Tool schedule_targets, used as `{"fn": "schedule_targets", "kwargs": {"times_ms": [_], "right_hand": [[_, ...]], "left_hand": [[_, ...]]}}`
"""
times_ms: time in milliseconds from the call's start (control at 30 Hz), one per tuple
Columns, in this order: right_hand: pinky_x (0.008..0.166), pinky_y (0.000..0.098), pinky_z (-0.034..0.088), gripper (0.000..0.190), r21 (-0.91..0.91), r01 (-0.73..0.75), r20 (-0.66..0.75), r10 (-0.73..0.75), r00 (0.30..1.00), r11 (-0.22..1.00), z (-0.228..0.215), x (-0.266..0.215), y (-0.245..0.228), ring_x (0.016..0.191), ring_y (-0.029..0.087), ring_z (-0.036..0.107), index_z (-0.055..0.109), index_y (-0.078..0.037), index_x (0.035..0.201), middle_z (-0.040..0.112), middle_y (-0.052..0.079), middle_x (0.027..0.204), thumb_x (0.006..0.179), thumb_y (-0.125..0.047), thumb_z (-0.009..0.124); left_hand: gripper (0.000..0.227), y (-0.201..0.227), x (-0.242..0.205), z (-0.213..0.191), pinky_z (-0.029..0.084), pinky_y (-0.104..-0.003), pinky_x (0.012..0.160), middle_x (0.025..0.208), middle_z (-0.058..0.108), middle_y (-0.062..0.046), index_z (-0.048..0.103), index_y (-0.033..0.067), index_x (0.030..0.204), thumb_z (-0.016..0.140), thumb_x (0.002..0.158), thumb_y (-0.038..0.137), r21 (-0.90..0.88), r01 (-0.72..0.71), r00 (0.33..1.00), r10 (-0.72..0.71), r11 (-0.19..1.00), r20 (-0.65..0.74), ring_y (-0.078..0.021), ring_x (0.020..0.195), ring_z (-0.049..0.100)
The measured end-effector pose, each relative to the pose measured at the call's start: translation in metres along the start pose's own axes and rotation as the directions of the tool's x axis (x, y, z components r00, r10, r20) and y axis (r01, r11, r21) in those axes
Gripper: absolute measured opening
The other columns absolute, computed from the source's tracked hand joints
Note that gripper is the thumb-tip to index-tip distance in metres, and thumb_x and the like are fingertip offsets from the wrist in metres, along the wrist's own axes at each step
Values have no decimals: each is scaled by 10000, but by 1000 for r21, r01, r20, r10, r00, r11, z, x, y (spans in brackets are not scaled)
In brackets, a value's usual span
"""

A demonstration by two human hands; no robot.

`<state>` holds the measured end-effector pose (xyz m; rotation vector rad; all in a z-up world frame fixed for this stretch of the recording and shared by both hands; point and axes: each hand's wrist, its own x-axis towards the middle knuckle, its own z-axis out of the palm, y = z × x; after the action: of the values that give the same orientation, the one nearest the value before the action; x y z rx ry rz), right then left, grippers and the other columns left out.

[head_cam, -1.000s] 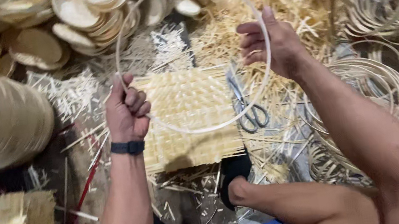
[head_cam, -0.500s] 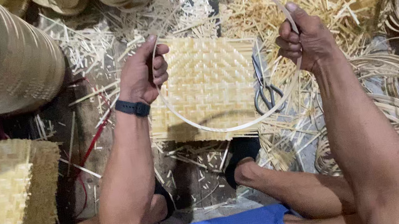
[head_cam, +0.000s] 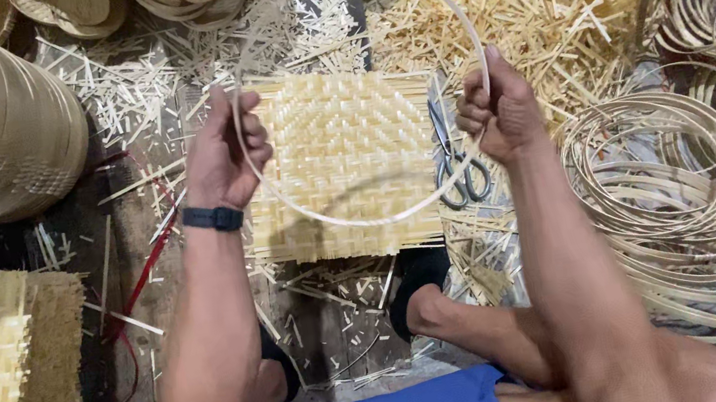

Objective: The person sits on the floor and repeatedly places a woven bamboo mat onto a wooden circular mold. They use scissors to trim the excess bamboo strips around the edge of the mold. After trimming, the person removes the finished circular tray and stacks it with others.

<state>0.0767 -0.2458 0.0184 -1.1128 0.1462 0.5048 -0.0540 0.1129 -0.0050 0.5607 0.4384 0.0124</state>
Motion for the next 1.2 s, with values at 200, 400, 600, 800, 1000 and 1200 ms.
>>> {"fn": "schedule_targets", "kwargs": {"times_ms": [200, 400, 600, 800, 1000, 1200], "right_hand": [[358, 268, 235, 635, 245, 47, -86, -26, 996, 968, -16, 15, 31, 393, 111, 288, 371, -195, 569, 272, -37, 484, 957, -594, 677], [381, 259, 290, 562, 179, 71, -64, -60, 996, 981, -2, 7, 29, 424, 100, 340, 439, -164, 659, 318, -44, 521, 967, -581, 656], [536, 299, 569, 254, -269, 216, -134, -259, 957, 939, 20, -8, 36, 623, 145, 630, 619, -79, 1038, 643, 39, 748, 968, -316, 679], [596, 301, 592, 249, -565, 66, -232, -235, 944, 822, -27, 24, 94, 717, 131, 669, 729, -14, 1140, 731, 43, 878, 925, -140, 738], [713, 310, 554, 304, -903, 12, -161, -365, 917, 430, -67, 37, 159, 752, 182, 698, 784, -27, 1111, 754, 102, 869, 816, -99, 794], [722, 317, 546, 303, -955, 2, -124, -405, 906, 295, -65, 29, 165, 729, 200, 709, 815, -117, 1102, 764, 160, 842, 800, -139, 793]], "left_hand": [[476, -73, -1, -19, 381, -249, 436, 565, 473, 22, 652, 87, 808, 534, 1040, 486, -305, -87, 995, 69, 948, -69, -112, 489, 455], [506, -75, 14, -50, 307, -248, 408, 529, 438, 24, 580, 91, 657, 600, 1054, 404, -497, -102, 982, 168, 862, 89, -108, 463, 374], [269, -64, -3, -37, 431, -273, 517, 691, 578, -42, 700, 46, 874, 560, 951, 262, -404, -264, 963, 215, 876, -162, -151, 594, 510], [353, -77, 22, -97, 507, -269, 574, 891, 714, -58, 742, 32, 1229, 690, 892, 122, 188, -337, 850, 384, 923, -361, -126, 710, 609], [291, -105, 55, -163, 597, -321, 793, 946, 779, -140, 816, 48, 1069, 751, 790, 99, 976, -90, 737, 672, 198, -69, -205, 830, 732], [307, -105, 54, -163, 582, -311, 771, 862, 777, -145, 816, 63, 1013, 811, 711, 119, 980, 83, 798, 576, 183, -176, -214, 764, 739]]}}
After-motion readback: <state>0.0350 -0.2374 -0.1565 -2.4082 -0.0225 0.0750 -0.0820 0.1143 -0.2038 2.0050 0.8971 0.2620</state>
